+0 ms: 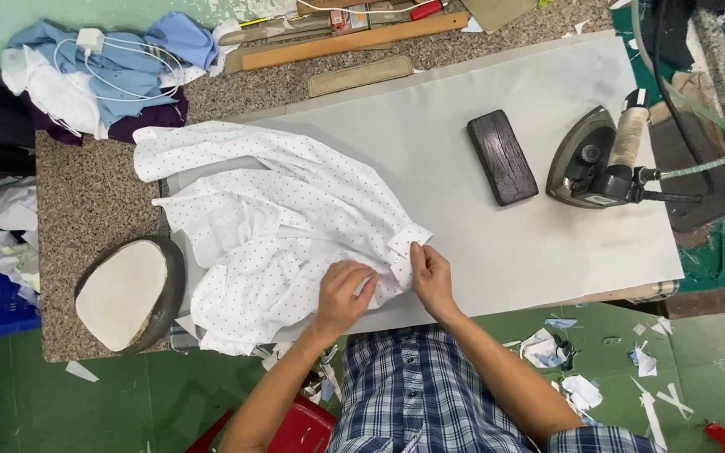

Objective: The person irons a white polka-dotted shirt on a table using a steam iron and a dark pressing block. They smooth the fabric, press the collar and sleeves, and reposition the garment to iron different sections.

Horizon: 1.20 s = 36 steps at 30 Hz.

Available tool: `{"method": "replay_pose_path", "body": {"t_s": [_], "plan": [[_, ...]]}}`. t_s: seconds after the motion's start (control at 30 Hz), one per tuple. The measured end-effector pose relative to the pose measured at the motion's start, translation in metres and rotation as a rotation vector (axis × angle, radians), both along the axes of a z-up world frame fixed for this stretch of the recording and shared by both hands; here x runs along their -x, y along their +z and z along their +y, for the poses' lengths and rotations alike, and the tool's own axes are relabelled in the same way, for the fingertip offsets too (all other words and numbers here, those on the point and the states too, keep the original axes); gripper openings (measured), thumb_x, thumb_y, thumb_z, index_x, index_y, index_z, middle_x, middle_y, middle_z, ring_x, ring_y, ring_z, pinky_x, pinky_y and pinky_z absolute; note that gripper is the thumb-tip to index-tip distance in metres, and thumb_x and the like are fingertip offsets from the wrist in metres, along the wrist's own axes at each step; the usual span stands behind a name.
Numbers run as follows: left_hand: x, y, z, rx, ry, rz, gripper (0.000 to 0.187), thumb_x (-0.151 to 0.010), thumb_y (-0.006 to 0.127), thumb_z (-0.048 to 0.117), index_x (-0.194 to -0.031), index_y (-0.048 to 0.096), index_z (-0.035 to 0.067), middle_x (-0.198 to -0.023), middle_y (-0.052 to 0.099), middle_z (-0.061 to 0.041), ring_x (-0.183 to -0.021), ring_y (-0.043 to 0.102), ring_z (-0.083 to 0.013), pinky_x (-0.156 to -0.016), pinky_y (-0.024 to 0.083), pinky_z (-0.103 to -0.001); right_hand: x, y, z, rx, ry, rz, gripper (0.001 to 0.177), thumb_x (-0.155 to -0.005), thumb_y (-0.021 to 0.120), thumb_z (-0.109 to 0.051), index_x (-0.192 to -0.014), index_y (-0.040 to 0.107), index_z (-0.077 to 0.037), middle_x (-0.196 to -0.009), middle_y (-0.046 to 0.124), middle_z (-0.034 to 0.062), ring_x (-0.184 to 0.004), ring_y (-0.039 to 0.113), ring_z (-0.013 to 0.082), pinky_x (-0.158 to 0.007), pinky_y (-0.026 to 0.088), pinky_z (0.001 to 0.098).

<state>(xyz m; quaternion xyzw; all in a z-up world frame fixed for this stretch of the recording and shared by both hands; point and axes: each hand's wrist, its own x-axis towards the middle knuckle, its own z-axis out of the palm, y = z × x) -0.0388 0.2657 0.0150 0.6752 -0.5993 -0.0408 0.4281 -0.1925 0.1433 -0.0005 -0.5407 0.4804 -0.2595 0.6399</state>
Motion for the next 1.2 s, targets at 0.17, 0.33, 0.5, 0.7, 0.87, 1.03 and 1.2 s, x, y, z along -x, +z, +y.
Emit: {"method": "replay_pose_path", "body": {"t_s": [0.17, 0.33, 0.5, 0.7, 0.87, 1.03, 1.2], "plan": [[0.033, 0.042, -0.013, -0.291, 0.137, 0.505, 0.015, -0.093, 0.076, 0.024, -0.090, 0.074, 0.009, -0.072, 0.074, -0.005, -0.063, 0.069, -0.0175, -0.057, 0.052, -0.029, -0.006, -0.004, 0.002, 0.101, 0.040, 0.079, 0.044, -0.109, 0.052, -0.027, -0.075, 0.066, -0.003, -0.051, 0.052, 0.0063, -0.050, 0.046, 0.0105, -0.043, 0.035, 0.0226], [0.046, 0.008, -0.013, -0.386, 0.217, 0.916, 0.025, -0.097, 0.074, 0.025, -0.082, 0.073, 0.006, -0.061, 0.071, -0.009, -0.058, 0.068, -0.0134, -0.052, 0.054, -0.026, -0.002, -0.005, 0.000, 0.149, 0.102, 0.136, 0.042, -0.108, 0.055, -0.026, -0.076, 0.066, 0.000, -0.050, 0.054, 0.0110, -0.050, 0.045, 0.0129, -0.045, 0.035, 0.0248], [0.046, 0.030, -0.017, -0.385, 0.284, 1.176, 0.026, -0.096, 0.074, 0.024, -0.083, 0.070, 0.002, -0.062, 0.068, -0.010, -0.058, 0.065, -0.0135, -0.050, 0.051, -0.023, 0.012, 0.028, -0.024, 0.140, 0.213, 0.211, 0.041, -0.106, 0.058, -0.031, -0.080, 0.069, -0.002, -0.058, 0.065, 0.0137, -0.055, 0.056, 0.0180, -0.051, 0.043, 0.0295], [0.048, 0.029, -0.019, -0.403, 0.285, 1.234, 0.025, -0.095, 0.077, 0.024, -0.084, 0.070, 0.003, -0.063, 0.067, -0.010, -0.057, 0.066, -0.0152, -0.047, 0.052, -0.023, 0.016, 0.054, -0.037, 0.069, 0.332, 0.267, 0.032, -0.101, 0.064, -0.026, -0.081, 0.070, -0.001, -0.061, 0.068, 0.0124, -0.059, 0.061, 0.0200, -0.055, 0.048, 0.0309], [0.046, 0.030, -0.023, -0.420, 0.266, 1.225, 0.027, -0.094, 0.078, 0.023, -0.082, 0.068, 0.001, -0.058, 0.064, -0.011, -0.053, 0.065, -0.0156, -0.047, 0.053, -0.023, 0.017, 0.067, -0.035, -0.021, 0.361, 0.277, 0.032, -0.101, 0.063, -0.026, -0.081, 0.071, -0.002, -0.061, 0.069, 0.0112, -0.061, 0.065, 0.0188, -0.057, 0.049, 0.0290], [0.046, 0.026, -0.023, -0.442, 0.260, 1.231, 0.028, -0.093, 0.079, 0.023, -0.080, 0.067, 0.001, -0.054, 0.063, -0.012, -0.050, 0.065, -0.0155, -0.046, 0.054, -0.024, 0.020, 0.078, -0.037, -0.081, 0.400, 0.312, 0.033, -0.101, 0.062, -0.025, -0.082, 0.072, 0.000, -0.061, 0.069, 0.0125, -0.062, 0.065, 0.0199, -0.058, 0.049, 0.0296], [0.044, 0.024, -0.026, -0.436, 0.252, 1.243, 0.029, -0.094, 0.078, 0.025, -0.080, 0.066, 0.002, -0.055, 0.064, -0.011, -0.051, 0.065, -0.0146, -0.049, 0.056, -0.024, 0.023, 0.056, -0.038, -0.113, 0.475, 0.323, 0.032, -0.100, 0.063, -0.027, -0.088, 0.072, 0.001, -0.068, 0.069, 0.0140, -0.068, 0.063, 0.0219, -0.063, 0.049, 0.0325]]}}
